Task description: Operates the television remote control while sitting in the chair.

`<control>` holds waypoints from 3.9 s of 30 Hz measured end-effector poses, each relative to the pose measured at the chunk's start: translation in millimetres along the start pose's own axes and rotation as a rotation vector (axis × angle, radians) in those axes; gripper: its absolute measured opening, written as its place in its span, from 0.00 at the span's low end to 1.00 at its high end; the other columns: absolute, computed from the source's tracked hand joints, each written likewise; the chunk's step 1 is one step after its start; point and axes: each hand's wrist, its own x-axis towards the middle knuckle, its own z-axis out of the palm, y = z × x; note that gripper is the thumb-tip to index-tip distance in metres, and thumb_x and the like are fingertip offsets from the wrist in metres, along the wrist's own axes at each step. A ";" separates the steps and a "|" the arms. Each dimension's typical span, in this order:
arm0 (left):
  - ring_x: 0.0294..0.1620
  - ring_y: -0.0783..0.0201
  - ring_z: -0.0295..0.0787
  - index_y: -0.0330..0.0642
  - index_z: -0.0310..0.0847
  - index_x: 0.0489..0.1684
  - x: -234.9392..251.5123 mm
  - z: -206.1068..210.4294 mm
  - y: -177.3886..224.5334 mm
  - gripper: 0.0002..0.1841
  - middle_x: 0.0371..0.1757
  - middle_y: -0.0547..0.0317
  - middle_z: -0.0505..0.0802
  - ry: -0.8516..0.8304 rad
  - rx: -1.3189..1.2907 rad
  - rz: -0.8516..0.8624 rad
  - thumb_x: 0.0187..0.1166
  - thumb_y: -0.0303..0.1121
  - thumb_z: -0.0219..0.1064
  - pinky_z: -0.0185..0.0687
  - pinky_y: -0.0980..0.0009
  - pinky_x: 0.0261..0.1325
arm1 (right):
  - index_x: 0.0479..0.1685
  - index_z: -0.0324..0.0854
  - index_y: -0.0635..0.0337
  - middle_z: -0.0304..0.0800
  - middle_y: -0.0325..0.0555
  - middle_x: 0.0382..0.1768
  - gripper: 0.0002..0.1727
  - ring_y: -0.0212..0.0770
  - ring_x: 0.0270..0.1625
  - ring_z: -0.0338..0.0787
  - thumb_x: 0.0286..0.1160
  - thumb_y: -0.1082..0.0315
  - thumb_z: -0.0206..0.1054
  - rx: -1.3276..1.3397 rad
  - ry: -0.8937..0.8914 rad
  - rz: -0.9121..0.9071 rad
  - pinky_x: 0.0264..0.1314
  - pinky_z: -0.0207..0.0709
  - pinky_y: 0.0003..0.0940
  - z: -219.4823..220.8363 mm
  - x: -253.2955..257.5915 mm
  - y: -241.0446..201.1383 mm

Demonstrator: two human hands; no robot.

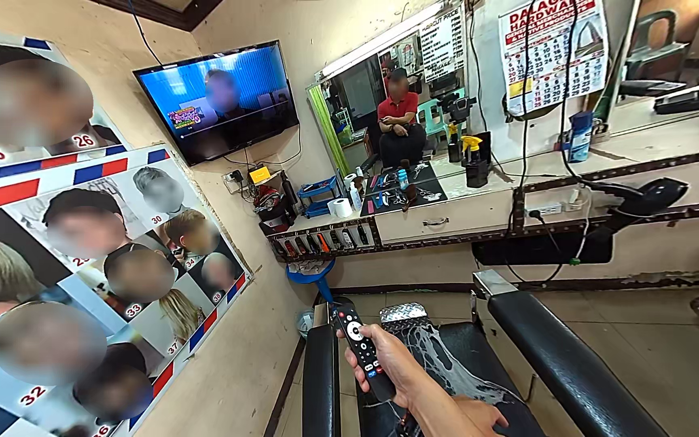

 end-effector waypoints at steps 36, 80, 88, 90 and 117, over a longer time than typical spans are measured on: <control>0.78 0.38 0.78 0.30 0.68 0.84 -19.5 -10.0 26.3 0.28 0.74 0.29 0.83 -0.029 0.005 -0.049 0.92 0.41 0.58 0.63 0.45 0.84 | 0.67 0.74 0.62 0.83 0.47 0.23 0.23 0.37 0.17 0.84 0.95 0.59 0.38 -0.058 -0.028 -0.087 0.17 0.82 0.29 -0.7 -0.7 0.4; 0.77 0.38 0.79 0.30 0.68 0.84 -23.2 -9.1 30.9 0.28 0.73 0.29 0.84 -0.006 -0.001 -0.057 0.91 0.40 0.59 0.64 0.45 0.83 | 0.69 0.76 0.61 0.83 0.48 0.24 0.31 0.39 0.18 0.84 0.97 0.50 0.31 -0.024 0.049 -0.030 0.18 0.81 0.31 1.8 -1.4 1.2; 0.80 0.38 0.77 0.30 0.65 0.86 -31.5 -13.6 42.1 0.29 0.76 0.28 0.82 -0.017 -0.006 -0.088 0.92 0.39 0.58 0.61 0.47 0.86 | 0.69 0.76 0.62 0.83 0.49 0.24 0.32 0.39 0.18 0.84 0.97 0.51 0.30 -0.002 0.047 -0.023 0.18 0.81 0.31 2.0 -2.0 0.8; 0.79 0.38 0.77 0.30 0.65 0.85 -30.7 -12.7 41.0 0.29 0.75 0.29 0.82 -0.011 -0.003 -0.084 0.92 0.40 0.59 0.61 0.47 0.86 | 0.69 0.76 0.62 0.82 0.49 0.24 0.32 0.39 0.18 0.84 0.97 0.51 0.29 -0.003 0.047 -0.026 0.18 0.81 0.31 2.2 -1.8 0.8; 0.77 0.37 0.79 0.30 0.67 0.84 -22.3 -8.8 31.8 0.29 0.73 0.28 0.84 -0.011 0.022 -0.059 0.91 0.41 0.58 0.63 0.46 0.84 | 0.67 0.75 0.63 0.82 0.48 0.23 0.30 0.38 0.17 0.83 0.97 0.53 0.31 -0.047 0.046 -0.035 0.16 0.80 0.29 2.9 -1.2 0.8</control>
